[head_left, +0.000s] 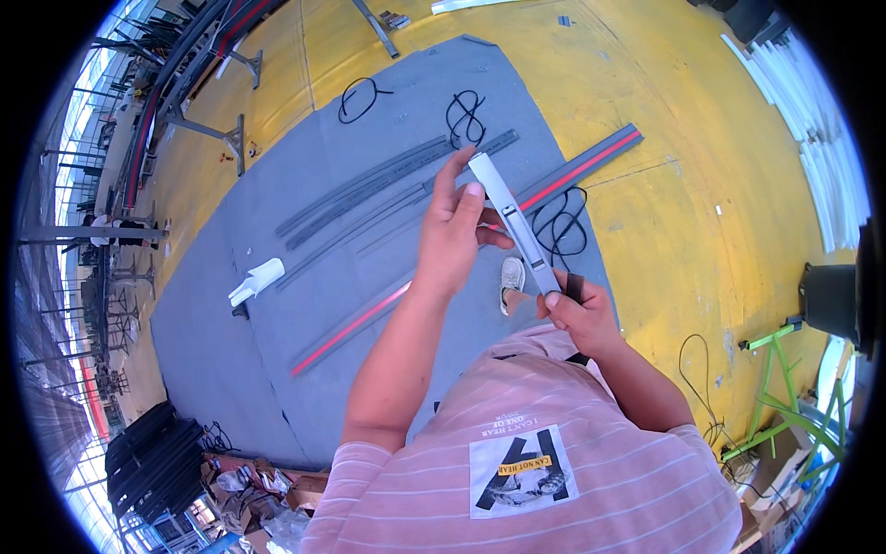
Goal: The person measures metal window frame components on a fabrication floor using a square and a small metal piece, marking points on the frame with a writing tool.
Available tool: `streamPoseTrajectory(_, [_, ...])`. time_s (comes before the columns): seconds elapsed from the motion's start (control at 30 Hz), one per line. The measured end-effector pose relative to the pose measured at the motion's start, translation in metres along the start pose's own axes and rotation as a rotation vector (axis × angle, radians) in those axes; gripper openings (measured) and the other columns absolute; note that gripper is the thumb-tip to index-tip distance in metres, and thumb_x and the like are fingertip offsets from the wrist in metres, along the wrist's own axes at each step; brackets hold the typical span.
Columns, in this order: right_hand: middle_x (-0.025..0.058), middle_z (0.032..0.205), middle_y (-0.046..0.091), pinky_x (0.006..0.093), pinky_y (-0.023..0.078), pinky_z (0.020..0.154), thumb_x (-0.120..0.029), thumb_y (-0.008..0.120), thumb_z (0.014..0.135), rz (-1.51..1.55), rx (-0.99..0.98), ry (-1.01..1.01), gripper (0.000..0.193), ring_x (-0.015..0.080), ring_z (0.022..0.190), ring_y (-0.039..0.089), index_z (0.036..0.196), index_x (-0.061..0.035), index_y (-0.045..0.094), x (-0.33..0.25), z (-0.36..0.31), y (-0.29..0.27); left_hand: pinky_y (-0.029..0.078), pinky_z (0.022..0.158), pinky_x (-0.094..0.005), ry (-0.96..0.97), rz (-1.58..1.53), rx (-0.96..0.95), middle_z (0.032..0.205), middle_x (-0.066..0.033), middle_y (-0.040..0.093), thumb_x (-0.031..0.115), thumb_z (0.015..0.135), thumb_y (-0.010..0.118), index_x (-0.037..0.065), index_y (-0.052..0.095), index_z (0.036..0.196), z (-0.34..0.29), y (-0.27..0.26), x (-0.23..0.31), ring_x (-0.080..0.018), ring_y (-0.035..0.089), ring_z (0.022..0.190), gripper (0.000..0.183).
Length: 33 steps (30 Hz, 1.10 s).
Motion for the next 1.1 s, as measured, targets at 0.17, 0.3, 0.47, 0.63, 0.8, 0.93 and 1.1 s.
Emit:
streamPoseTrajectory(0.17, [0.0041,0.083,0.063,0.0206,0.036,0.056,-0.014,0.061,0.094,-0.006,-0.062,0.06,0.029,0.0044,0.063,0.045,0.116,0.004,0.061,-0.045,0.098,0.023,0.059,0.061,-0.033,-0.03,-0.025,0.085,0.109,-0.0166,0.065,0.023,0.105,0.037,0.017,0.028,0.149,0.075,-0.048,0.038,-0.0227,0.068,0.084,0.046])
streamPoseTrajectory(0.3, [0.0005,0.084,0.061,0.0212,0.038,0.06,-0.018,0.06,0.096,-0.094,-0.183,0.098,0.031,0.0039,0.067,0.045,0.12,0.002,0.061,-0.07,0.152,0.036,0.058,0.062,-0.0338,-0.017,-0.043,0.078,0.11,-0.0159,0.064,0.022,0.105,0.036,0.017,0.029,0.147,0.118,-0.073,0.065,-0.0262,0.069,0.089,0.043])
streamPoseTrajectory(0.47, [0.0012,0.083,0.059,0.02,0.036,0.057,-0.021,0.062,0.097,-0.084,-0.191,0.043,0.025,0.0039,0.063,0.044,0.108,0.0011,0.061,-0.089,0.201,0.037,0.057,0.066,-0.0347,0.061,-0.076,0.039,0.114,-0.0149,0.063,0.02,0.102,0.044,0.016,0.029,0.146,0.171,-0.092,0.079,-0.0295,0.07,0.094,0.047])
streamPoseTrajectory(0.63, [0.0006,0.085,0.059,0.0194,0.036,0.059,-0.021,0.062,0.097,-0.074,-0.088,0.02,0.027,0.0037,0.065,0.045,0.112,0.0017,0.061,-0.109,0.248,0.038,0.058,0.067,-0.035,0.077,-0.042,0.008,0.117,-0.014,0.061,0.017,0.094,0.06,0.014,0.025,0.145,0.221,-0.102,0.088,-0.0294,0.07,0.094,0.062])
streamPoseTrajectory(0.8, [-0.0004,0.087,0.058,0.0209,0.038,0.064,-0.022,0.062,0.098,-0.178,-0.083,-0.034,0.035,0.0044,0.071,0.045,0.122,0.002,0.06,-0.117,0.308,0.045,0.059,0.061,-0.033,0.02,-0.108,0.033,0.112,-0.0128,0.062,0.015,0.094,0.061,0.014,0.025,0.142,0.282,-0.126,0.087,-0.029,0.07,0.091,0.061])
streamPoseTrajectory(0.93, [-0.003,0.086,0.057,0.0221,0.04,0.068,-0.021,0.06,0.099,-0.289,-0.05,0.011,0.03,0.0052,0.076,0.046,0.12,0.0004,0.061,-0.128,0.372,0.056,0.058,0.057,-0.0322,0.003,-0.189,0.1,0.108,-0.0124,0.063,0.014,0.095,0.059,0.014,0.027,0.14,0.339,-0.167,0.073,-0.0287,0.071,0.088,0.055])
streamPoseTrajectory(1.1, [-0.002,0.085,0.059,0.0245,0.045,0.074,-0.016,0.059,0.098,-0.485,-0.052,0.156,0.032,0.0072,0.08,0.052,0.127,-0.0024,0.06,-0.163,0.47,0.074,0.057,0.058,-0.0307,0.001,-0.31,0.153,0.106,-0.0125,0.064,0.014,0.096,0.059,0.014,0.027,0.139,0.419,-0.222,0.06,-0.0281,0.071,0.087,0.054])
Point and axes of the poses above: each hand's wrist, its own z-axis towards the middle knuckle, its own y-axis out of the palm, x = y × z, the point moved 4 cm from there along z, towards the middle knuckle
